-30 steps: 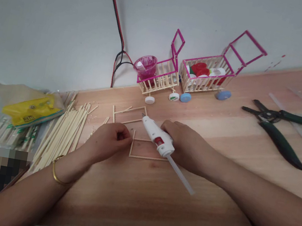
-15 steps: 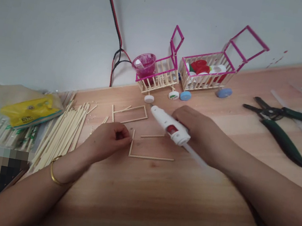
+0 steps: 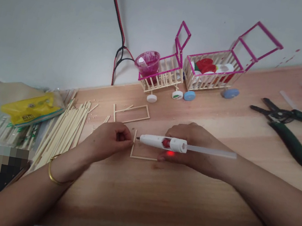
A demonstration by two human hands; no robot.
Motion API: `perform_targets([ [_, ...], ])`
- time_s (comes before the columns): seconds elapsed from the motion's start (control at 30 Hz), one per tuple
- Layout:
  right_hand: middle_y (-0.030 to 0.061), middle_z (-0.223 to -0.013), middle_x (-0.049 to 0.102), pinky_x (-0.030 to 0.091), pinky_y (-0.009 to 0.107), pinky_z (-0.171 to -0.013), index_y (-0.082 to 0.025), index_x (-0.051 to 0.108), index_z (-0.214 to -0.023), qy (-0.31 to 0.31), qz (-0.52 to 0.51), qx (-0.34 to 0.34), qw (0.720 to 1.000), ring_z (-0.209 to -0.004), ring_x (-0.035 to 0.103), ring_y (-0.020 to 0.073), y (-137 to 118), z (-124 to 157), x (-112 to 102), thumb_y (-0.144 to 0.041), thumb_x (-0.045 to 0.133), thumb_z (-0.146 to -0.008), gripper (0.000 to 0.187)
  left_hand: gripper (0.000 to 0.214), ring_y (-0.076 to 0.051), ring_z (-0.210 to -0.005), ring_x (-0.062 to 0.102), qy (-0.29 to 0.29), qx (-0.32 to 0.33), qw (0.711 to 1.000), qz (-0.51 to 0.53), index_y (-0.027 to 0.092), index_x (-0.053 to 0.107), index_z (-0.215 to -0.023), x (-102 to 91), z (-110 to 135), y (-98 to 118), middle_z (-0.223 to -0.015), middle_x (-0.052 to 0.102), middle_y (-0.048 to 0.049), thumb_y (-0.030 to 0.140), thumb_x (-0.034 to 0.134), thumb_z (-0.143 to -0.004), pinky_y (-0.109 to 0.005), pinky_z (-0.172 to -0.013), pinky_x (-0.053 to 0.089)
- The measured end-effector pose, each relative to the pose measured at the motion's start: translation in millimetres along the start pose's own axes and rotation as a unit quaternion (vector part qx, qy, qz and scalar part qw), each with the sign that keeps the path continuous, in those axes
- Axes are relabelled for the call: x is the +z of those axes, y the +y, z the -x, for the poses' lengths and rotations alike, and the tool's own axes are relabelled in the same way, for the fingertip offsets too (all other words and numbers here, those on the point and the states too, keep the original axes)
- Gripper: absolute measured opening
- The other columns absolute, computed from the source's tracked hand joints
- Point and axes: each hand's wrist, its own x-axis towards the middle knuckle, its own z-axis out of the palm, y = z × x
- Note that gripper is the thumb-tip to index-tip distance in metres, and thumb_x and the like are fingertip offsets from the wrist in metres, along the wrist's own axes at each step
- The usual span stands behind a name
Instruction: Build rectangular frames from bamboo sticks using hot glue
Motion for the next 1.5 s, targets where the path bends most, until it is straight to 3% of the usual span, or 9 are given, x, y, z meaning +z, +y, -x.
perform_targets([
  [0.13,0.001,-0.071,0.058,0.033,0.031,-0.068,-0.019,0.058,-0.071,-0.01,0.049,-0.046,0.998,-0.068,0.052,0.0162,3.9,-4.0,2.6,-0.045,0.058,-0.08,0.027,0.01,-0.011,-0.056,0.049,0.001,-0.002,1.0,-0.006,0.018,0.064,-0.064,-1.0,0.2,1.3,-0.061,0.06,0.0009,0.026,0.061,-0.07,-0.024,-0.051,0.03],
  [0.37,0.0023,-0.077,0.062,0.029,0.035,-0.077,-0.02,0.061,-0.077,-0.024,0.088,-0.006,0.996,-0.076,0.055,0.0195,-0.8,-7.2,5.1,-0.049,0.059,-0.078,0.029,0.01,-0.011,-0.057,0.05,0.004,0.008,1.0,-0.007,0.018,0.065,-0.065,-0.9,0.4,1.6,-0.062,0.061,0.0003,0.025,0.059,-0.07,-0.024,-0.051,0.03],
  [0.8,-0.0009,-0.073,0.062,0.029,0.035,-0.076,-0.023,0.062,-0.074,-0.023,0.063,-0.009,0.998,-0.073,0.055,0.0183,4.6,-7.5,9.0,-0.059,0.06,-0.073,0.036,0.01,-0.011,-0.058,0.05,-0.003,0.009,1.0,-0.003,0.017,0.064,-0.066,-2.2,0.5,1.9,-0.063,0.061,0.0001,0.025,0.059,-0.07,-0.024,-0.052,0.03],
  [1.5,0.0002,-0.071,0.06,0.032,0.03,-0.071,-0.02,0.061,-0.074,0.003,0.06,-0.056,0.997,-0.068,0.054,0.0155,3.8,-5.3,8.2,-0.051,0.059,-0.078,0.031,0.011,-0.011,-0.058,0.049,-0.009,0.011,1.0,-0.006,0.017,0.065,-0.066,-2.6,-0.2,1.1,-0.064,0.061,-0.001,0.024,0.058,-0.07,-0.024,-0.052,0.03],
])
